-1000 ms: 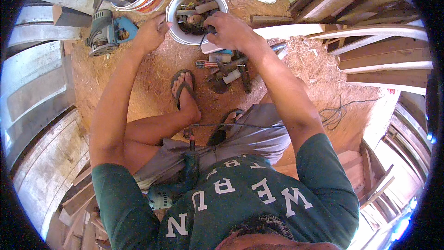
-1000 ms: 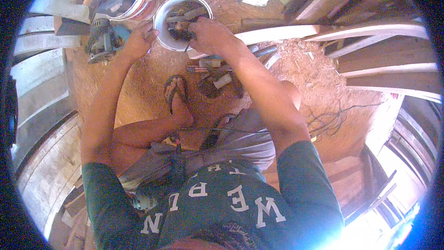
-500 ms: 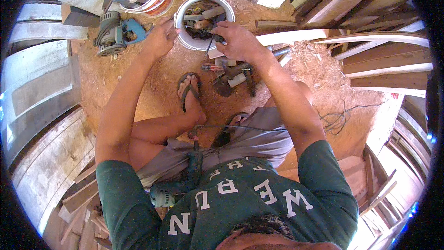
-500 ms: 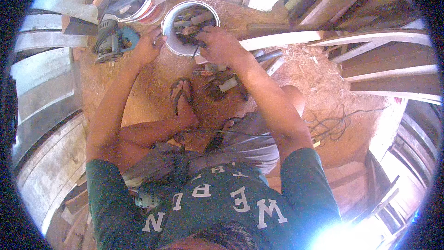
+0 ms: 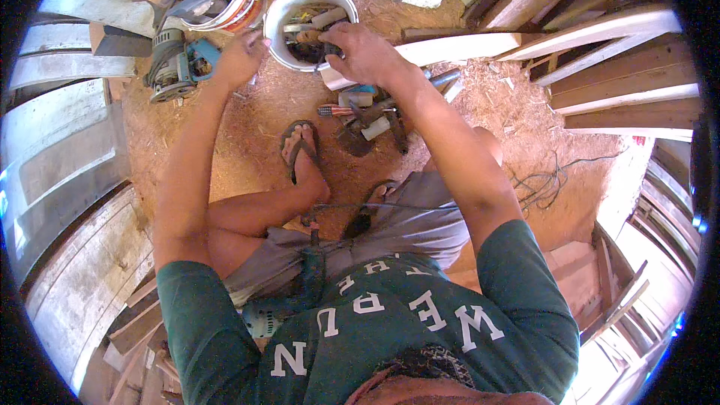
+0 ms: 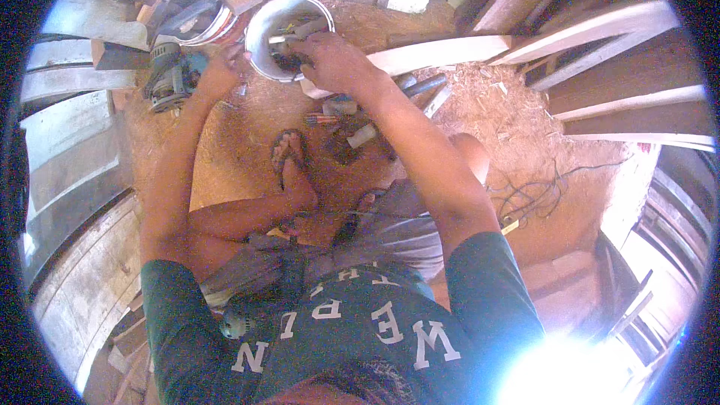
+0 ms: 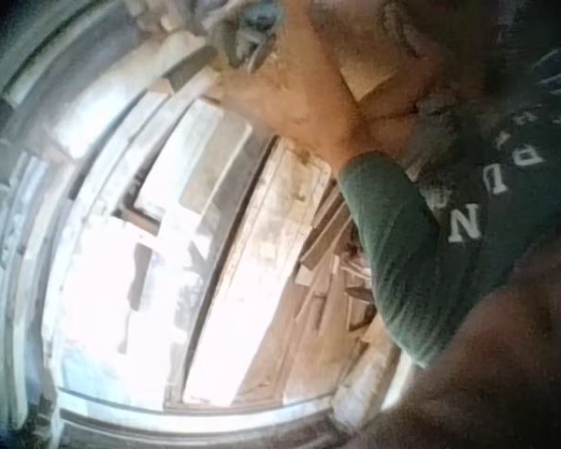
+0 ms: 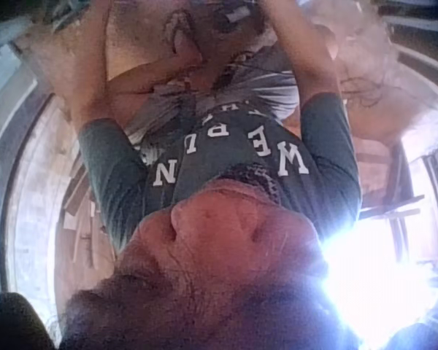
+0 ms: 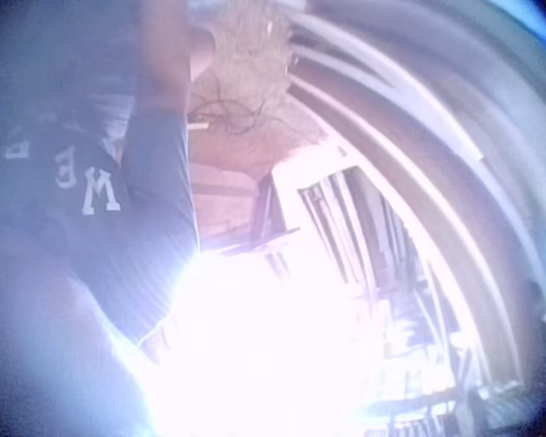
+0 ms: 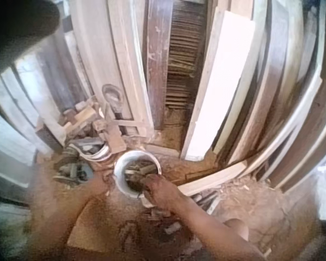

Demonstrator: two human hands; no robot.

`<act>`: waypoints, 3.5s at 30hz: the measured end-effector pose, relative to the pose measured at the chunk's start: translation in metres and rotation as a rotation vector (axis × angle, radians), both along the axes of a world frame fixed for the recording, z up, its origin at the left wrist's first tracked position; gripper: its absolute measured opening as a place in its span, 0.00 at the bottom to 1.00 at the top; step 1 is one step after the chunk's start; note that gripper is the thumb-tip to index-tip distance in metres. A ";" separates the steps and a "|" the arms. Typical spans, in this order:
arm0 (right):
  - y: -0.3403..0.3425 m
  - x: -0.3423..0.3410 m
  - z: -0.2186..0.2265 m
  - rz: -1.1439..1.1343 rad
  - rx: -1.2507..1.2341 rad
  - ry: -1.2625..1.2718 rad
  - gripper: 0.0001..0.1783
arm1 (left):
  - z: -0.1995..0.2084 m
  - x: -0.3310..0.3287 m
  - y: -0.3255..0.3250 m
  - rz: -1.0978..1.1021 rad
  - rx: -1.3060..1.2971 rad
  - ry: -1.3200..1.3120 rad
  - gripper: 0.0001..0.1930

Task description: The person sits on the floor in a workshop, handling a power drill and a piece of wood. They adjust the drill bit and then pick up a long wooden plank, positioning it against a wooden frame structure.

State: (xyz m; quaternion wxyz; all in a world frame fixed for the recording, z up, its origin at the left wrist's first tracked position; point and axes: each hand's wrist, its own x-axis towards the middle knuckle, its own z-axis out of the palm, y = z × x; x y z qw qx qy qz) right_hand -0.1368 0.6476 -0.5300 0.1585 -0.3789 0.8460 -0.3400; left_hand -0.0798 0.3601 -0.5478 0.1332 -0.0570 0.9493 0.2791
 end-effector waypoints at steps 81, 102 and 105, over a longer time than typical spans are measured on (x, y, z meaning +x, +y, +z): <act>0.004 0.052 0.022 0.334 0.465 -0.198 0.12 | 0.153 0.038 -0.044 0.285 0.112 -0.237 0.07; 0.005 0.121 -0.127 0.197 0.594 0.058 0.26 | 0.134 0.033 -0.058 0.200 0.241 -0.130 0.05; 0.002 0.098 -0.116 0.272 0.647 -0.121 0.28 | 0.130 0.028 -0.055 0.184 0.235 -0.167 0.05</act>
